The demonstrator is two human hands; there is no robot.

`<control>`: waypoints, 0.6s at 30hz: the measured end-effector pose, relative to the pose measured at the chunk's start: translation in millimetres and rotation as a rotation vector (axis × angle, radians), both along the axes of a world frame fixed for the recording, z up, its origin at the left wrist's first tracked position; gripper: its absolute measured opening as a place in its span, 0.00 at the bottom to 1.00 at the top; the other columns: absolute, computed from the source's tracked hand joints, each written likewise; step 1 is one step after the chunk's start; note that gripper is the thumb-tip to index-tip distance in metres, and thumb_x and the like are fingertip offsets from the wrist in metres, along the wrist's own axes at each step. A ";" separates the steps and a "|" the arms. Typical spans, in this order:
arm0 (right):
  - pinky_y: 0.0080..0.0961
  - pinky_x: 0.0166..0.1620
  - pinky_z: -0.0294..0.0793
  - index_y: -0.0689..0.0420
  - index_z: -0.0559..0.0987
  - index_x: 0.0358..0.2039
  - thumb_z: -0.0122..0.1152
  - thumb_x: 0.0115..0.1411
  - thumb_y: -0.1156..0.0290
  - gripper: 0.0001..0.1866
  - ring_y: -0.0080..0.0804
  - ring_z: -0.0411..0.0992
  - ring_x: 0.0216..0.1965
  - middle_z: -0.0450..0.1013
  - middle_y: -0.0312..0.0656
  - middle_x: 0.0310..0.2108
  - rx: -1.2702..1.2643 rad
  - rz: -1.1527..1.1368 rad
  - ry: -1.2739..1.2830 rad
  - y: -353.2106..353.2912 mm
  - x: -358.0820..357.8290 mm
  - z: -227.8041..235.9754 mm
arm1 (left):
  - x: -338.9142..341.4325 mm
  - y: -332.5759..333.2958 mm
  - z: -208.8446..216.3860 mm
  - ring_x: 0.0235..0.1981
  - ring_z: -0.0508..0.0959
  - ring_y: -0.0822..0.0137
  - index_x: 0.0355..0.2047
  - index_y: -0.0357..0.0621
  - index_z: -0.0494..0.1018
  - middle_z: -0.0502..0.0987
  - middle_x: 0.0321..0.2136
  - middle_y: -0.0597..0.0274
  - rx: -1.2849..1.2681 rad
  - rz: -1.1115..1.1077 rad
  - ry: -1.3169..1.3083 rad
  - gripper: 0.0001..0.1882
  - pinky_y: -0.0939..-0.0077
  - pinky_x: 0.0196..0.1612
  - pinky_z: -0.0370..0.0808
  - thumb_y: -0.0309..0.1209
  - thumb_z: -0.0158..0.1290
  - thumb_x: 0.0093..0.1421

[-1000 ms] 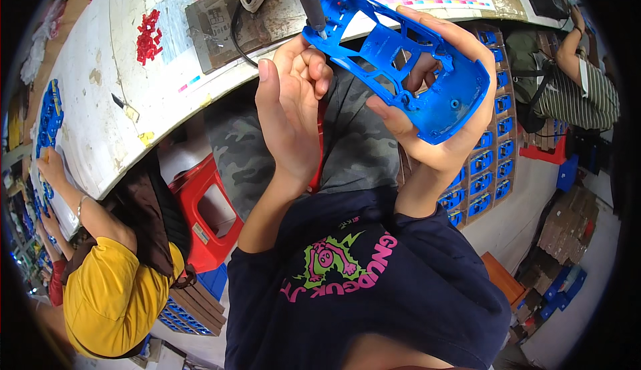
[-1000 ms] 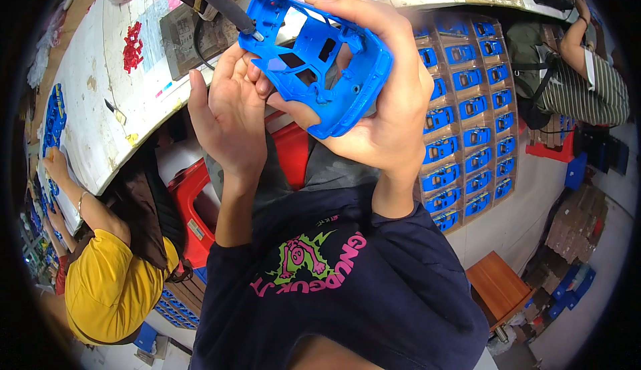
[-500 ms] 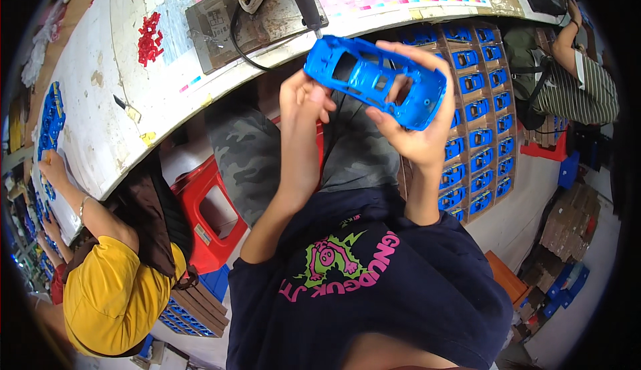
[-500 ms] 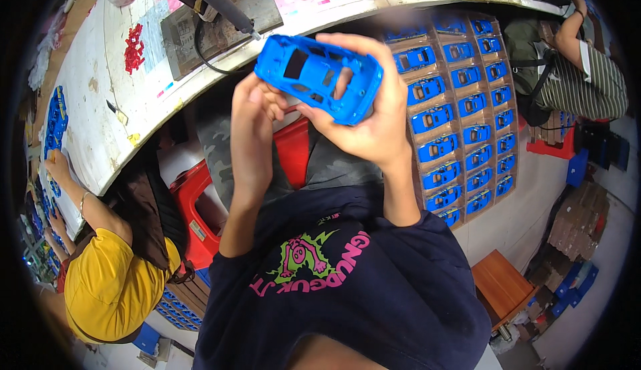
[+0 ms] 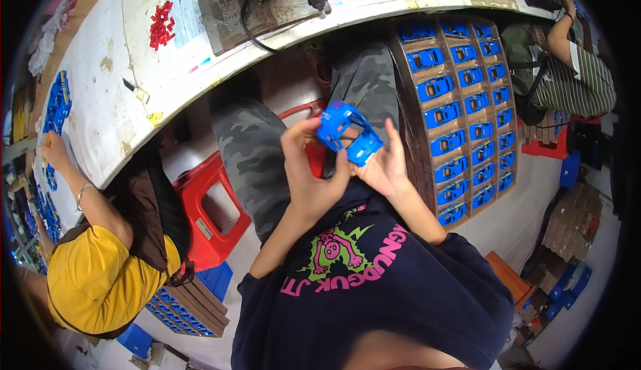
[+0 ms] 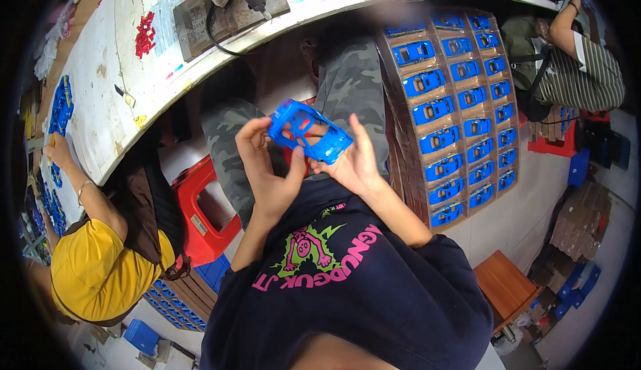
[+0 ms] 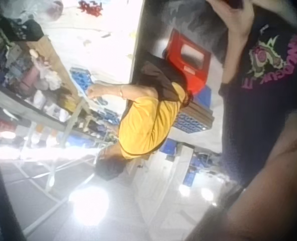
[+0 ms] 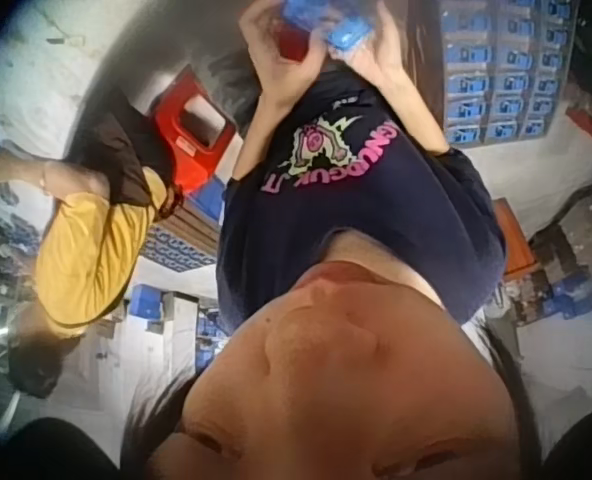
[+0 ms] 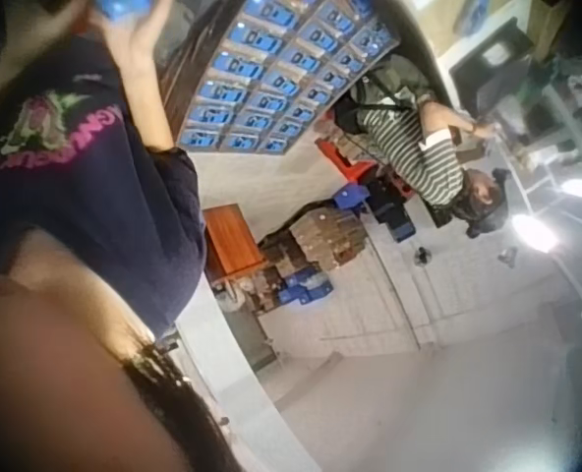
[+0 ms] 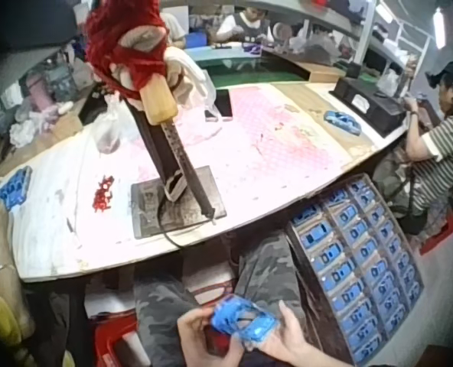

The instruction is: The person assembles blue plastic toy car bodies by inserting small red plastic pieces into designated slots. They use a soldering iron to heat the plastic around the inserted pieces to secure them in place. The person handles the toy bodies one at a time, repeating the process of insertion and heating for multiple units.

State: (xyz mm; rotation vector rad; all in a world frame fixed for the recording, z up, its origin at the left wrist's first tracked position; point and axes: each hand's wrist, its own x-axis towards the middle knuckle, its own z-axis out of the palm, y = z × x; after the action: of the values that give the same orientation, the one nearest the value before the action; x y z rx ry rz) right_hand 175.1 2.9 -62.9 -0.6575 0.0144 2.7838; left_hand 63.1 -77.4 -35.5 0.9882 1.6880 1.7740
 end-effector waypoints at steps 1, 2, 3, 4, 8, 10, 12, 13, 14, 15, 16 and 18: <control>0.28 0.29 0.72 0.62 0.62 0.48 0.41 0.54 0.45 0.33 0.35 0.70 0.33 0.67 0.51 0.40 -0.010 -0.019 -0.010 -6.2 0.9 -8.7 | 2.1 -6.8 3.9 0.41 0.65 0.70 0.46 0.35 0.52 0.63 0.39 0.57 -0.026 -0.038 0.074 0.29 0.80 0.43 0.60 0.16 0.50 0.43; 0.28 0.29 0.71 0.61 0.64 0.46 0.41 0.55 0.46 0.31 0.34 0.70 0.33 0.68 0.49 0.39 -0.020 -0.042 -0.023 -11.8 1.3 -15.2 | 3.6 -11.0 7.6 0.40 0.65 0.70 0.45 0.35 0.53 0.63 0.39 0.57 -0.052 -0.079 0.146 0.29 0.80 0.42 0.60 0.17 0.51 0.42; 0.30 0.32 0.72 0.60 0.67 0.40 0.41 0.55 0.49 0.26 0.34 0.70 0.34 0.69 0.47 0.36 -0.044 -0.079 0.098 -14.7 1.0 -19.5 | 2.7 -11.5 13.4 0.36 0.65 0.71 0.44 0.35 0.56 0.63 0.36 0.58 0.003 -0.141 0.132 0.29 0.82 0.38 0.59 0.17 0.53 0.39; 0.31 0.35 0.71 0.60 0.68 0.39 0.42 0.55 0.49 0.25 0.35 0.70 0.35 0.70 0.46 0.35 -0.058 -0.063 0.107 -14.2 0.6 -22.5 | -0.1 -12.8 19.3 0.34 0.63 0.72 0.42 0.35 0.58 0.63 0.35 0.58 0.018 -0.234 0.102 0.29 0.81 0.37 0.58 0.19 0.54 0.37; 0.31 0.42 0.68 0.60 0.69 0.35 0.45 0.52 0.47 0.26 0.35 0.69 0.36 0.70 0.45 0.33 0.038 -0.057 0.064 -13.8 2.3 -34.8 | -11.7 -16.9 31.4 0.28 0.62 0.69 0.38 0.35 0.64 0.64 0.28 0.59 0.094 -0.339 -0.041 0.22 0.80 0.32 0.59 0.26 0.52 0.39; 0.31 0.43 0.67 0.61 0.69 0.34 0.45 0.51 0.47 0.26 0.35 0.69 0.36 0.70 0.45 0.32 0.127 -0.067 0.080 -13.4 1.5 -35.8 | -14.8 -20.0 34.7 0.29 0.61 0.70 0.38 0.35 0.63 0.64 0.29 0.60 0.074 -0.404 -0.130 0.20 0.80 0.34 0.58 0.30 0.49 0.43; 0.31 0.43 0.67 0.61 0.69 0.33 0.45 0.51 0.47 0.27 0.35 0.69 0.35 0.70 0.46 0.31 0.188 -0.060 0.133 -11.5 -2.0 -28.1 | -15.7 -21.4 37.8 0.32 0.61 0.72 0.38 0.34 0.62 0.64 0.32 0.60 0.017 -0.456 -0.186 0.20 0.81 0.37 0.58 0.35 0.47 0.47; 0.31 0.42 0.67 0.62 0.69 0.32 0.45 0.51 0.46 0.27 0.35 0.69 0.35 0.69 0.47 0.31 0.188 -0.075 0.111 -12.5 -2.1 -28.0 | -16.0 -21.7 39.5 0.31 0.61 0.73 0.37 0.35 0.62 0.64 0.31 0.61 0.014 -0.460 -0.236 0.18 0.81 0.37 0.57 0.32 0.47 0.47; 0.30 0.42 0.67 0.62 0.69 0.32 0.45 0.50 0.46 0.27 0.35 0.69 0.35 0.69 0.47 0.31 0.199 -0.072 0.113 -12.9 -1.9 -28.2 | -15.8 -22.1 40.2 0.31 0.61 0.73 0.37 0.35 0.62 0.64 0.31 0.61 0.008 -0.457 -0.237 0.17 0.82 0.36 0.57 0.32 0.47 0.47; 0.30 0.42 0.67 0.63 0.69 0.32 0.45 0.50 0.46 0.27 0.36 0.69 0.35 0.69 0.47 0.31 0.209 -0.069 0.115 -12.8 -1.7 -28.4 | -15.5 -22.4 40.7 0.31 0.61 0.73 0.36 0.36 0.62 0.64 0.31 0.62 0.001 -0.455 -0.237 0.17 0.82 0.36 0.56 0.31 0.47 0.47; 0.30 0.42 0.68 0.63 0.69 0.32 0.45 0.50 0.46 0.28 0.36 0.69 0.35 0.69 0.48 0.31 0.219 -0.065 0.117 -12.6 -1.6 -28.7 | -15.3 -22.5 41.1 0.31 0.60 0.73 0.36 0.36 0.62 0.64 0.30 0.62 -0.006 -0.452 -0.238 0.16 0.82 0.36 0.56 0.31 0.47 0.47; 0.30 0.41 0.68 0.64 0.69 0.32 0.45 0.50 0.46 0.28 0.36 0.69 0.34 0.69 0.48 0.31 0.241 -0.070 0.121 -12.1 -0.9 -30.8 | -15.5 -22.1 42.4 0.31 0.60 0.74 0.35 0.37 0.62 0.63 0.30 0.62 -0.024 -0.451 -0.246 0.15 0.82 0.36 0.56 0.30 0.47 0.47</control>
State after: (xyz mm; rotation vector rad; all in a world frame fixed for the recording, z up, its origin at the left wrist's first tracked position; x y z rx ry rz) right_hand 174.2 -9.1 -93.7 -0.4200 -0.2638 2.6947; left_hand 47.6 -99.5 6.9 0.9987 1.2174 1.5007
